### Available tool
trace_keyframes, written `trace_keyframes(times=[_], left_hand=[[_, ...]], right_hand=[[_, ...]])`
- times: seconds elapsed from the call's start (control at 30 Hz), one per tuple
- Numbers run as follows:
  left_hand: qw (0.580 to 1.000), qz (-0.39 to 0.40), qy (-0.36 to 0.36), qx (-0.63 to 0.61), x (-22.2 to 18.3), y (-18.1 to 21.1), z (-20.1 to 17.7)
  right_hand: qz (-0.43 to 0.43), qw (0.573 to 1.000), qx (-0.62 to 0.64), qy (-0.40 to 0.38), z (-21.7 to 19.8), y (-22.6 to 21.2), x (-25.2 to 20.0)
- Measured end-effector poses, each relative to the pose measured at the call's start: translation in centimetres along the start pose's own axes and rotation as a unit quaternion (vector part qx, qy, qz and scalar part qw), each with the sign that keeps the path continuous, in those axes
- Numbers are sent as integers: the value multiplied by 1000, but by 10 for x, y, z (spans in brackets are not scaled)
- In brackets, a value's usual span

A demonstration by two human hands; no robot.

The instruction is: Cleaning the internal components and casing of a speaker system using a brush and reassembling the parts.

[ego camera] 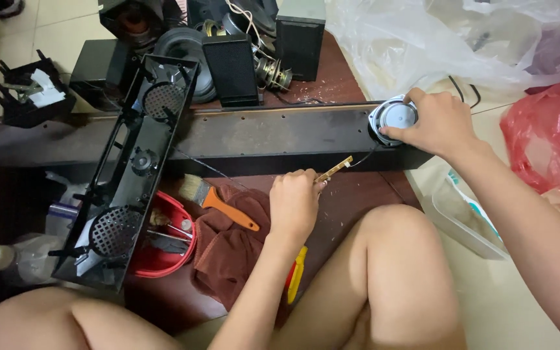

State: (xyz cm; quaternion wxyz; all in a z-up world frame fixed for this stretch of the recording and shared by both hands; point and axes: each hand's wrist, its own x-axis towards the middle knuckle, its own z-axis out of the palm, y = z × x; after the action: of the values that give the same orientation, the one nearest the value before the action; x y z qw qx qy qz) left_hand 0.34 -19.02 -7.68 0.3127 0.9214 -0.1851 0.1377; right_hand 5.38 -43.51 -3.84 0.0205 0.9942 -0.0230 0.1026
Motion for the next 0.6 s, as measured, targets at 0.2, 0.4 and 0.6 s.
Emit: trace_keyframes(times=[0.2, 0.4, 0.6], left_hand=[[1000, 3, 0, 3, 0, -3, 0], [999, 9, 16, -43, 2, 1, -6], [999, 29, 13, -27, -2, -1, 13]], right_hand=[[-61, 994, 82, -35, -12, 3, 0], [-104, 973, 155, -136, -37, -2, 11], [-125, 967, 109, -191, -28, 8, 30]])
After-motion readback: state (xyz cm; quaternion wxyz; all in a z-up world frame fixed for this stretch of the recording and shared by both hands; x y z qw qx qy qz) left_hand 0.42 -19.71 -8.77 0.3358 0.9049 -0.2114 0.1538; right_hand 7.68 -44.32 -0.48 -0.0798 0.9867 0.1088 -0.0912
